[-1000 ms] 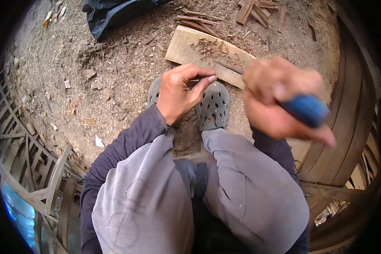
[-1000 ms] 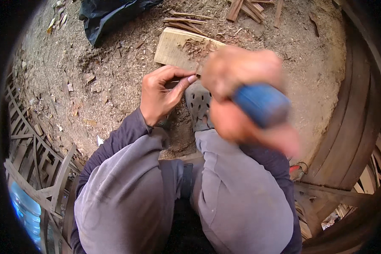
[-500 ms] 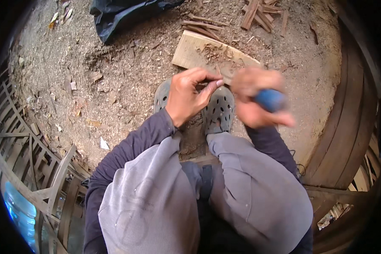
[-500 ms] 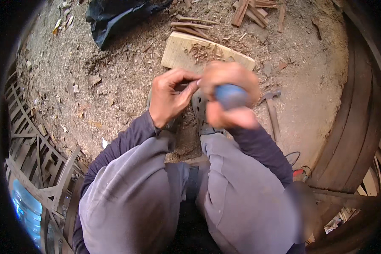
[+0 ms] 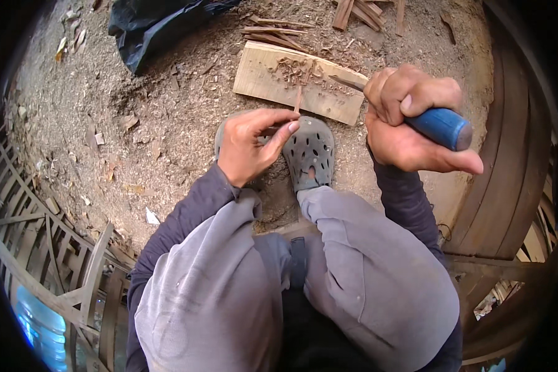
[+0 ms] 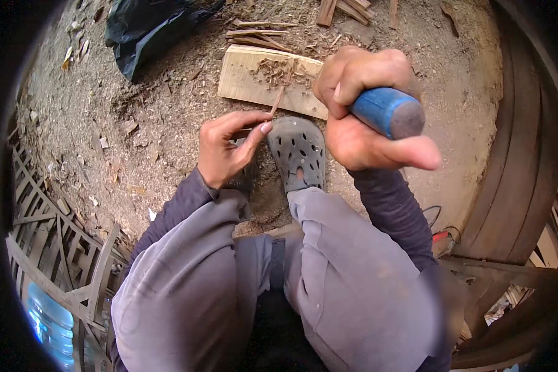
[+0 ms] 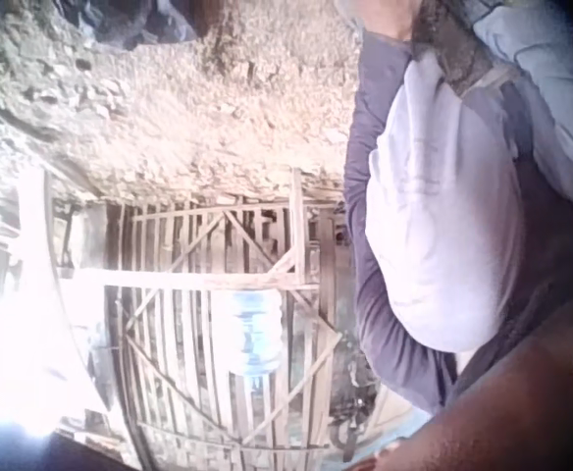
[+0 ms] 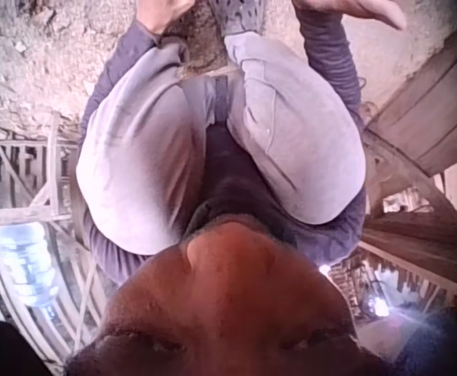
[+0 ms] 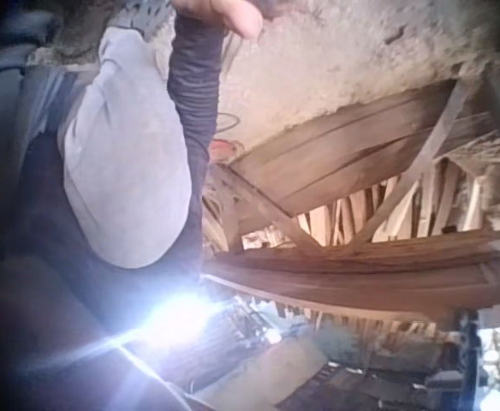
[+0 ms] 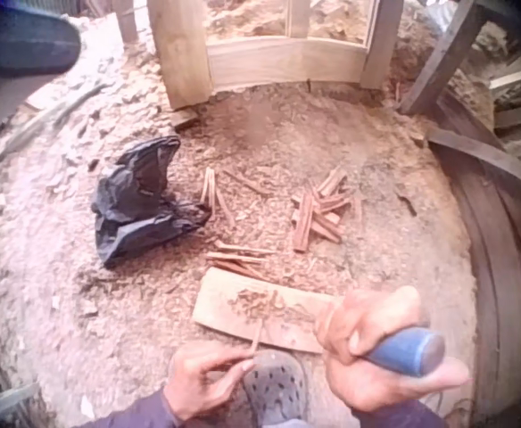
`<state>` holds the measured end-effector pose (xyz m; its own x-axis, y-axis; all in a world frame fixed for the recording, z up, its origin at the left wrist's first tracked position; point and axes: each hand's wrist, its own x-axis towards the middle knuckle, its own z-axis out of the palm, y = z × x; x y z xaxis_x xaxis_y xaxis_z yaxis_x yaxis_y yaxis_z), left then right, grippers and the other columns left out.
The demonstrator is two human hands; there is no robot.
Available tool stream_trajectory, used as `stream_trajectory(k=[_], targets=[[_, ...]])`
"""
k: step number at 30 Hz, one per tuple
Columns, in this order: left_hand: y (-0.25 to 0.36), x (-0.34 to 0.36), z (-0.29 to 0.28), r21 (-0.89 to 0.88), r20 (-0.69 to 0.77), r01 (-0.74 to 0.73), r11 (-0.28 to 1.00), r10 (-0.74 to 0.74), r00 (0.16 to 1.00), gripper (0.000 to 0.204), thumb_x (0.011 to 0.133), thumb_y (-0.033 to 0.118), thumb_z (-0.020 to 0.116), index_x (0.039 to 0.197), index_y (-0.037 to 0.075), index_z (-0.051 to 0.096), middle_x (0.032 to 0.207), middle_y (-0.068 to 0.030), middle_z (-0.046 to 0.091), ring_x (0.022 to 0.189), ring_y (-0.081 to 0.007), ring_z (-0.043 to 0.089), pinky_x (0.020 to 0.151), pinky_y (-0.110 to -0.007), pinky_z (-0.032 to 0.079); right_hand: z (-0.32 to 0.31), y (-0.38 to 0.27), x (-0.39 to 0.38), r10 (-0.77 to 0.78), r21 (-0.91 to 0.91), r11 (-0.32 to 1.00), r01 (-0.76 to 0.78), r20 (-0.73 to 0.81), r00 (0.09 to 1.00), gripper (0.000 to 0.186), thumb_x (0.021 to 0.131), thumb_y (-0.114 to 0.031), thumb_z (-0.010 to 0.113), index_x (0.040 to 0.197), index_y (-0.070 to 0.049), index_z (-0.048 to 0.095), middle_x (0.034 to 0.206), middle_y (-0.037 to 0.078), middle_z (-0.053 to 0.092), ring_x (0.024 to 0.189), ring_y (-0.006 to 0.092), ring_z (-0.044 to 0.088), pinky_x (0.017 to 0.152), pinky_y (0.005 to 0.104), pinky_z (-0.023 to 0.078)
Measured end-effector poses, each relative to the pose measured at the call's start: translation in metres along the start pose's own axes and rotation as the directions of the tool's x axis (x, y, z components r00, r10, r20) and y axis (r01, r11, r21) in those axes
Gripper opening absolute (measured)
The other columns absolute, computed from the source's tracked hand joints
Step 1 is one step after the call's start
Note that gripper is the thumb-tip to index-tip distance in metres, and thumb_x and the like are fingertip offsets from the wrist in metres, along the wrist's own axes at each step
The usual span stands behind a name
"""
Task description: The person whittles a thin piece of wood with a handheld blade, repeatedly scraping shavings onto a wooden block on the ground.
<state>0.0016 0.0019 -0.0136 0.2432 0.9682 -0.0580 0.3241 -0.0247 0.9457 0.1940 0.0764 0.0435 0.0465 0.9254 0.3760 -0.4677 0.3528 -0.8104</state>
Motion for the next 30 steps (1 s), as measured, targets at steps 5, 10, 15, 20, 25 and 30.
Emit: stream_trajectory(k=[5,10,15,20,25,30], targets=[[0.002,-0.001,-0.011,0.121,0.025,-0.130,0.984,0.128,0.991,0.017,0.086,0.005,0.073,0.103,0.002,0.073,0.088,-0.0119,0.074,0.077,-0.0196,0.073,0.068,-0.029,0.058,-0.008,-0.006,-0.011,0.044,-0.023,0.999,-0.047,-0.116,0.992,0.095,0.071,-0.098,0.026,0.079,-0.005,0.047,0.054,0.004,0.041,0.043,0.0131,0.033,0.041,0.0280,0.027],[0.011,-0.004,-0.026,-0.212,-0.083,0.213,0.954,-0.235,0.968,0.017,0.096,0.007,0.065,0.108,-0.004,0.069,0.095,-0.0112,0.074,0.088,-0.0168,0.072,0.074,-0.028,0.058,-0.028,-0.027,-0.019,0.137,-0.406,0.901,-0.155,-0.072,0.988,0.078,0.082,-0.083,0.046,0.084,-0.005,0.051,0.060,0.002,0.046,0.050,0.0093,0.042,0.045,0.0255,0.033],[0.012,0.001,-0.031,-0.587,-0.007,0.342,0.734,-0.427,0.904,0.023,0.100,0.012,0.058,0.117,-0.004,0.063,0.102,-0.0132,0.071,0.091,-0.0208,0.072,0.074,-0.029,0.061,-0.025,-0.037,-0.017,0.547,-0.631,0.589,-0.505,-0.148,0.824,0.027,0.090,-0.025,0.072,0.101,-0.002,0.063,0.069,-0.002,0.053,0.063,0.0057,0.053,0.056,0.0229,0.042],[0.016,0.003,-0.033,-0.680,0.122,0.448,0.581,-0.512,0.850,0.025,0.100,0.014,0.057,0.118,-0.003,0.061,0.097,-0.0140,0.071,0.090,-0.0216,0.073,0.073,-0.029,0.062,-0.019,-0.025,-0.029,0.534,-0.649,0.600,-0.468,-0.110,0.838,0.017,0.090,-0.015,0.071,0.100,-0.002,0.069,0.082,0.004,0.066,0.072,0.0094,0.060,0.064,0.0249,0.047],[0.015,0.004,-0.036,-0.741,0.273,0.529,0.414,-0.535,0.800,0.026,0.100,0.015,0.056,0.121,-0.002,0.060,0.097,-0.0130,0.071,0.090,-0.0214,0.073,0.074,-0.029,0.062,-0.021,-0.025,-0.022,0.491,-0.667,0.610,-0.427,-0.105,0.865,0.014,0.092,-0.015,0.070,0.093,0.000,0.070,0.085,0.007,0.070,0.074,0.0114,0.063,0.066,0.0266,0.049],[0.016,0.004,-0.034,-0.715,0.294,0.550,0.432,-0.527,0.797,0.028,0.100,0.017,0.056,0.122,-0.001,0.059,0.098,-0.0131,0.071,0.092,-0.0214,0.073,0.075,-0.030,0.062,-0.025,-0.027,-0.021,0.551,-0.681,0.544,-0.491,-0.151,0.821,0.018,0.092,-0.017,0.071,0.089,0.001,0.069,0.077,0.004,0.065,0.068,0.0090,0.058,0.060,0.0258,0.046]])
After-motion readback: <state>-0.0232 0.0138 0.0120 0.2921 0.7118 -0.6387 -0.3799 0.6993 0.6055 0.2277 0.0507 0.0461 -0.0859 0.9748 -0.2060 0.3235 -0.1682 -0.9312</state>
